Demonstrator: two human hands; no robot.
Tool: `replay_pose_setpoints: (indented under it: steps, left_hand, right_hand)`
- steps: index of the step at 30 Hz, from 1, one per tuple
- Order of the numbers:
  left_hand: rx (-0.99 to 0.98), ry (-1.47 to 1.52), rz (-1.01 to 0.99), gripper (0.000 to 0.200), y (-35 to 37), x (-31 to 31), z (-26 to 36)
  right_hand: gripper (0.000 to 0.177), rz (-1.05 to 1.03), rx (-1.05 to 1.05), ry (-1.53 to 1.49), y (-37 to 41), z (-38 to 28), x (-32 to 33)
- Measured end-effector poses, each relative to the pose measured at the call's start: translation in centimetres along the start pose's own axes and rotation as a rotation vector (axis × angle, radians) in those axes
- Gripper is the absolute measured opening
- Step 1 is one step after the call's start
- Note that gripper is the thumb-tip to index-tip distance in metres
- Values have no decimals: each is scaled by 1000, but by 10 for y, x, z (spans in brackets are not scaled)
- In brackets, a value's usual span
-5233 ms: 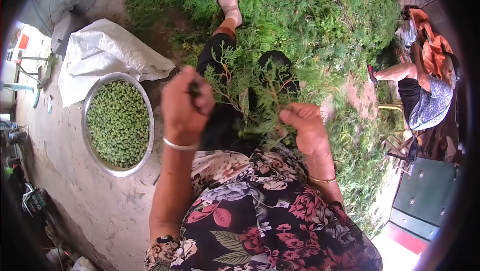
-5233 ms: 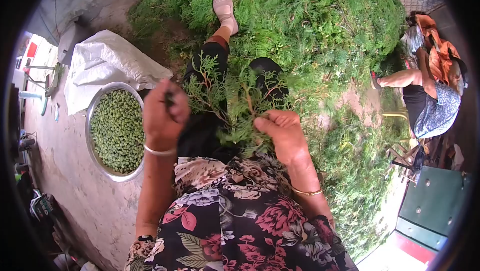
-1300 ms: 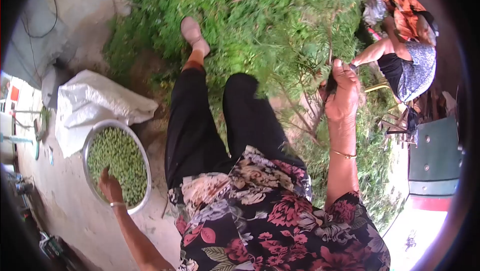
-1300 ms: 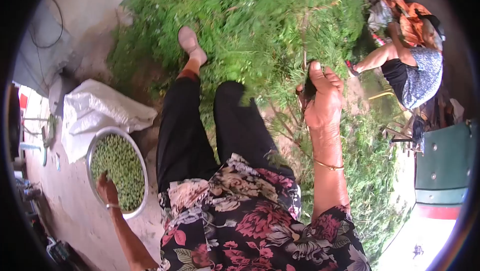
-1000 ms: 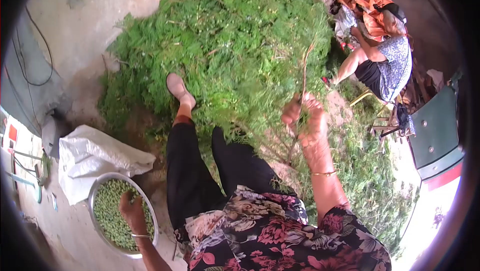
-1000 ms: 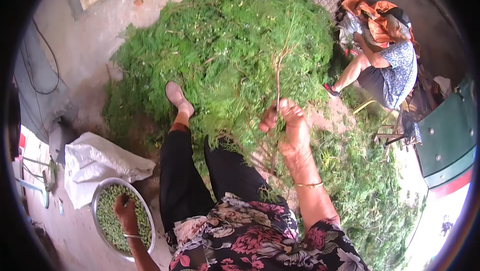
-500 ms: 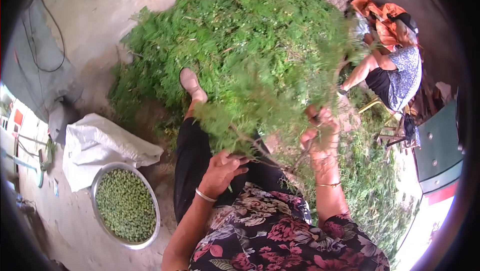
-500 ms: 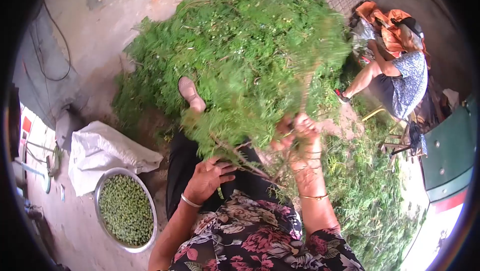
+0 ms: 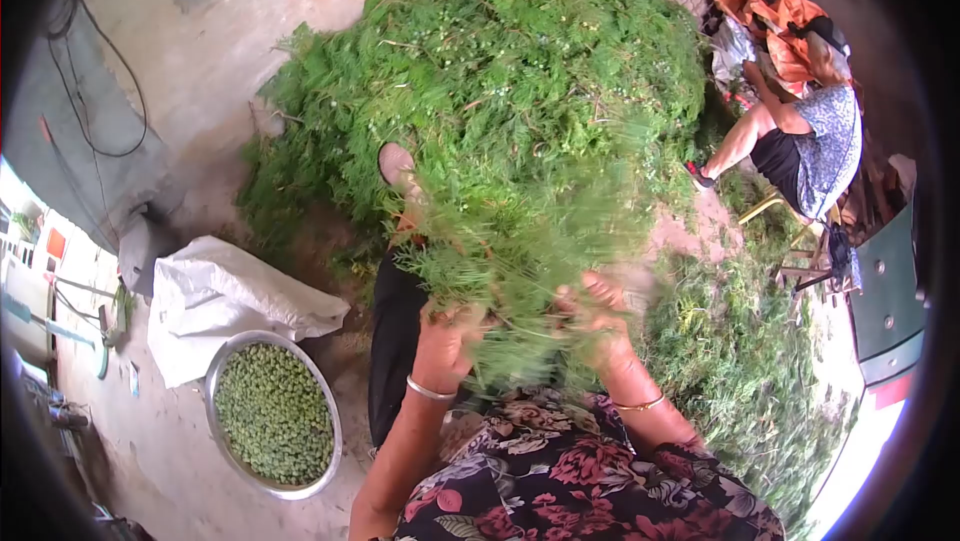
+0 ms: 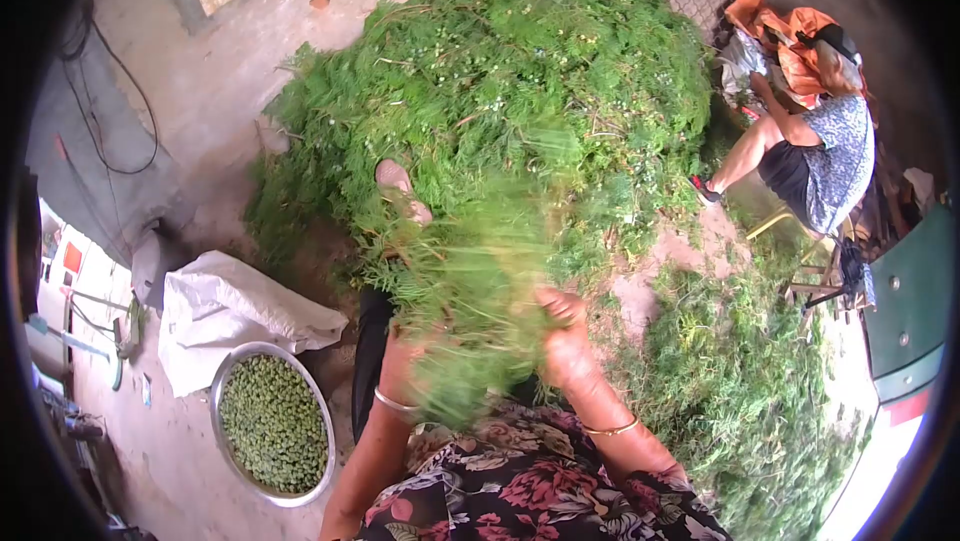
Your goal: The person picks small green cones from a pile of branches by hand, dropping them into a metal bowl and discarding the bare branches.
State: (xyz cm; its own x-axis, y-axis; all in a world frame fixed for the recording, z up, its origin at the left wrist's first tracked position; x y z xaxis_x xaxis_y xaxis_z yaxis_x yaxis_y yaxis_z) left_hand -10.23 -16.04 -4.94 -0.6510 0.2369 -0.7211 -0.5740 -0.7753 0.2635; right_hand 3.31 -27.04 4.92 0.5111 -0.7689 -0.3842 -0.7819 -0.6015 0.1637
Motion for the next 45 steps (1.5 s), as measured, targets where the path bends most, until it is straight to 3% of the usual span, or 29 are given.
replay_pose_setpoints:
  steps: [1,3,5,7,9,11,12,13,15,17,18,19,21,22,23,25,29,33,34,39,45]
  left_hand:
    - [-17,75,-15,35,10,-28,26]
    - [25,-33,25,29,10,-23,35]
    - [-87,-115,118,25,16,-29,38]
    - [-241,-235,234,21,20,-37,37]
    - [-256,-317,278,23,20,-37,34]
    - [-281,-333,344,21,14,-39,26]
    - [-392,-275,353,20,7,-38,19]
    - [-502,-218,356,19,3,-40,19]
    - [-521,-209,326,21,1,-42,21]
    - [-311,-652,272,21,0,-41,25]
    - [-391,-608,180,26,4,-50,35]
    - [-291,-677,184,32,3,-46,38]
    - [-330,-597,118,37,6,-41,48]
    - [-331,-582,165,37,12,-39,57]
    - [-333,-569,211,37,18,-35,64]
    - [-330,-603,259,36,20,-8,70]
    - [-196,-526,439,28,30,39,69]
    - [-149,-538,540,26,40,73,67]
    - [-147,-543,527,26,41,76,66]
    - [-149,-580,561,18,42,72,63]
    - [-230,-726,416,21,44,79,49]
  right_hand:
    - [12,-10,-14,5,-5,-1,0]
    - [12,274,-93,59,-13,-1,18]
    - [18,229,-94,140,-22,4,40]
    - [27,321,-184,-238,-36,31,60]
    - [37,260,-241,-181,-18,35,55]
    - [46,-140,70,238,-4,50,64]
    - [55,-307,242,584,2,47,61]
    - [60,-178,579,937,7,57,58]
    - [60,-101,428,1068,10,61,51]
    - [56,-73,457,1091,-2,74,53]
    - [53,-38,484,1114,-7,75,56]
    - [53,-15,478,1124,-10,70,53]
    - [43,26,368,994,-18,59,47]
    - [29,40,339,911,-28,64,54]
    - [29,73,340,912,-32,61,61]
    - [25,74,6,423,-36,58,62]
    - [24,96,-67,110,-39,54,79]
    - [21,245,-142,-35,-29,43,89]
    - [21,132,-100,-47,-34,50,99]
    - [20,175,-145,-14,-29,48,105]
    - [24,187,-187,175,-22,42,89]
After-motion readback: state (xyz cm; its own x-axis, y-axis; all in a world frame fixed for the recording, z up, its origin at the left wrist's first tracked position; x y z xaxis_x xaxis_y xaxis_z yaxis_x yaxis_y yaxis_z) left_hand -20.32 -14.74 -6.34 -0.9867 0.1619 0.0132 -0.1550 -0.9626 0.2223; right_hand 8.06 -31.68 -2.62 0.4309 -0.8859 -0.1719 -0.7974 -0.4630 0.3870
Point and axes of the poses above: each hand's wrist, its own y-axis away from the middle knuckle, its own x-axis out of the back of the hand, z = x × y, the point moved 3 cm from there along -y, towards the middle knuckle, and after that the axes turned 10 degrees about z, right-handed, at the moved point
